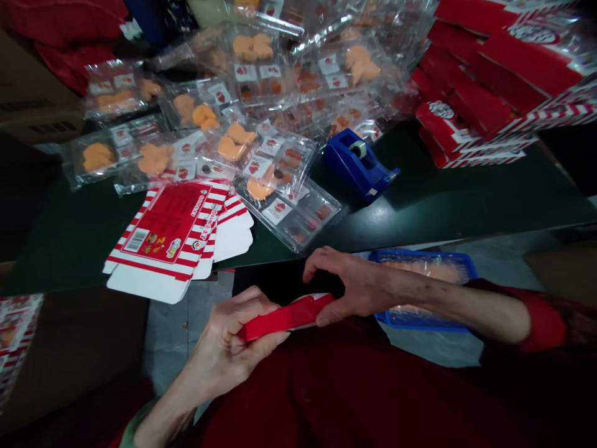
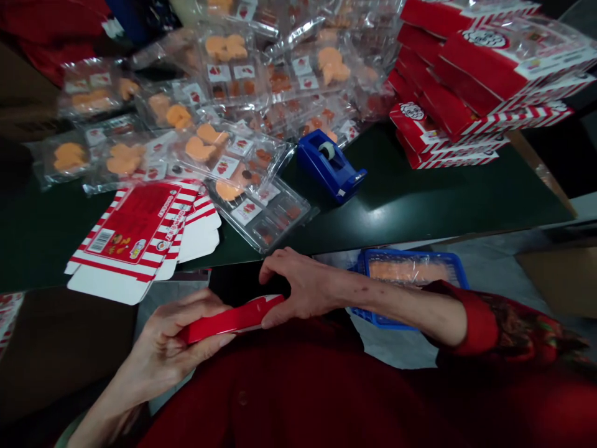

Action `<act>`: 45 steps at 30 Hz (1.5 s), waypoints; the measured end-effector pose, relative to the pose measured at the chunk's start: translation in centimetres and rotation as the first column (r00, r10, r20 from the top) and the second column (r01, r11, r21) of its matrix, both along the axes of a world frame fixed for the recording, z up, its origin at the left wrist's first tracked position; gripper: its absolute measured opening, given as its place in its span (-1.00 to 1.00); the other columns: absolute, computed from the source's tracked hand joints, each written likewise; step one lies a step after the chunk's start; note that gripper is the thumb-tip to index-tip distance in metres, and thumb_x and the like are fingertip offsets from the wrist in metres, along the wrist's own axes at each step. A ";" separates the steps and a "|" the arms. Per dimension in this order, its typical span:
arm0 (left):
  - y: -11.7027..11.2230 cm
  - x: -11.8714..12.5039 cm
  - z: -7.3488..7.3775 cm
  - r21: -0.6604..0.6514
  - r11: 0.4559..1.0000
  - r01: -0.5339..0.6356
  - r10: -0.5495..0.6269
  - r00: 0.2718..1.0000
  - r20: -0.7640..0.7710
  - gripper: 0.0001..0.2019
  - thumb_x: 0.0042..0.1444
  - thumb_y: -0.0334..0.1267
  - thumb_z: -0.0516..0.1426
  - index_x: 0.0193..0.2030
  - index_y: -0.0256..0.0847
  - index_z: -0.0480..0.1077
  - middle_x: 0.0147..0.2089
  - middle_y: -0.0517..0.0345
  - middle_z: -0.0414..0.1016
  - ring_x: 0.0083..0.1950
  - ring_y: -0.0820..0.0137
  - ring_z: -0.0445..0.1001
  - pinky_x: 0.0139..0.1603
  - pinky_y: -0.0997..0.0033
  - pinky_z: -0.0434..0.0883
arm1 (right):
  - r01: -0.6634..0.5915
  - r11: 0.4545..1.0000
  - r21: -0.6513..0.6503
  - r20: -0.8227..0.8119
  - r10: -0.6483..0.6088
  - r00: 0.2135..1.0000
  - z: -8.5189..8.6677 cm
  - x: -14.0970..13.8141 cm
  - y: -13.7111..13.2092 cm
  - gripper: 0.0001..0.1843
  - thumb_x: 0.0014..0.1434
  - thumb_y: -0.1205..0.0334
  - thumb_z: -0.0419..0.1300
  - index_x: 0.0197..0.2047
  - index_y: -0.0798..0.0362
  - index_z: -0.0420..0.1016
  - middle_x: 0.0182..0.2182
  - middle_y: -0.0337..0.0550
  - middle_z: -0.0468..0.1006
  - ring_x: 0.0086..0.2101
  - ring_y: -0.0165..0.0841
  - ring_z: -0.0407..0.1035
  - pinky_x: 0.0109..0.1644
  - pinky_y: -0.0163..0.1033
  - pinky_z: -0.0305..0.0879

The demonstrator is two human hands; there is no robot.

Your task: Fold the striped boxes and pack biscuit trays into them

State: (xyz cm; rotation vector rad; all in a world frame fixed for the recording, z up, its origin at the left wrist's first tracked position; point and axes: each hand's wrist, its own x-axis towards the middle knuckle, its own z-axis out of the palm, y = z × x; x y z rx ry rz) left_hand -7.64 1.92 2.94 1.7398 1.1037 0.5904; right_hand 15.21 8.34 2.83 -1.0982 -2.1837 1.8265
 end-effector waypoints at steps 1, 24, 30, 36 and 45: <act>0.0 0.0 0.0 0.008 1.000 -0.004 0.004 1.000 0.010 -0.93 0.10 -0.32 0.18 -0.28 -0.24 0.48 -0.39 0.15 0.40 -0.42 0.49 0.36 -0.45 0.51 0.29 | -0.046 0.994 0.099 0.054 0.040 0.998 0.3 0.2 -0.1 -0.61 -0.07 0.13 0.37 -0.21 0.10 0.38 -0.22 -0.13 0.41 -0.22 -0.34 0.30 -0.13 -0.20 0.23; 1.2 -0.5 0.7 0.037 0.998 0.050 -0.045 0.991 -0.127 -0.84 0.14 -0.22 0.15 -0.25 -0.23 0.51 -0.42 0.16 0.45 -0.48 0.52 0.37 -0.51 0.57 0.28 | -0.140 0.932 0.335 -0.140 0.196 0.971 -1.0 0.6 0.2 -0.80 0.22 0.17 0.14 -0.29 0.15 0.42 -0.34 -0.12 0.42 -0.38 -0.43 0.31 -0.28 -0.31 0.23; 2.0 -1.2 0.9 0.136 0.977 0.165 -0.138 0.972 -0.188 -0.75 0.24 -0.26 0.04 -0.03 -0.19 0.46 -0.32 0.13 0.53 -0.36 0.46 0.46 -0.38 0.55 0.37 | -0.260 0.888 0.379 -0.036 0.295 0.955 0.1 0.3 1.3 -0.76 0.28 0.20 0.05 -0.26 0.17 0.45 -0.35 -0.09 0.47 -0.38 -0.42 0.34 -0.30 -0.33 0.23; 1.0 -1.1 0.4 0.358 0.920 0.161 -0.075 0.967 -0.243 -0.72 0.25 -0.35 0.00 0.03 -0.26 0.41 -0.21 0.04 0.55 -0.25 0.43 0.52 -0.23 0.48 0.46 | -0.254 0.859 0.444 0.019 0.274 0.961 0.1 0.2 0.7 -0.75 0.30 0.23 0.01 -0.20 0.17 0.47 -0.32 -0.07 0.47 -0.35 -0.41 0.35 -0.26 -0.30 0.25; 0.1 -1.2 -0.5 0.619 0.769 0.162 0.004 0.966 -0.258 -0.70 0.23 -0.43 -0.03 0.07 -0.31 0.34 -0.15 -0.03 0.55 -0.17 0.38 0.53 -0.17 0.44 0.52 | -0.285 0.798 0.531 0.038 0.314 0.949 0.2 -0.1 0.8 -0.70 0.33 0.25 -0.05 -0.21 0.18 0.47 -0.31 -0.05 0.47 -0.30 -0.37 0.34 -0.20 -0.25 0.27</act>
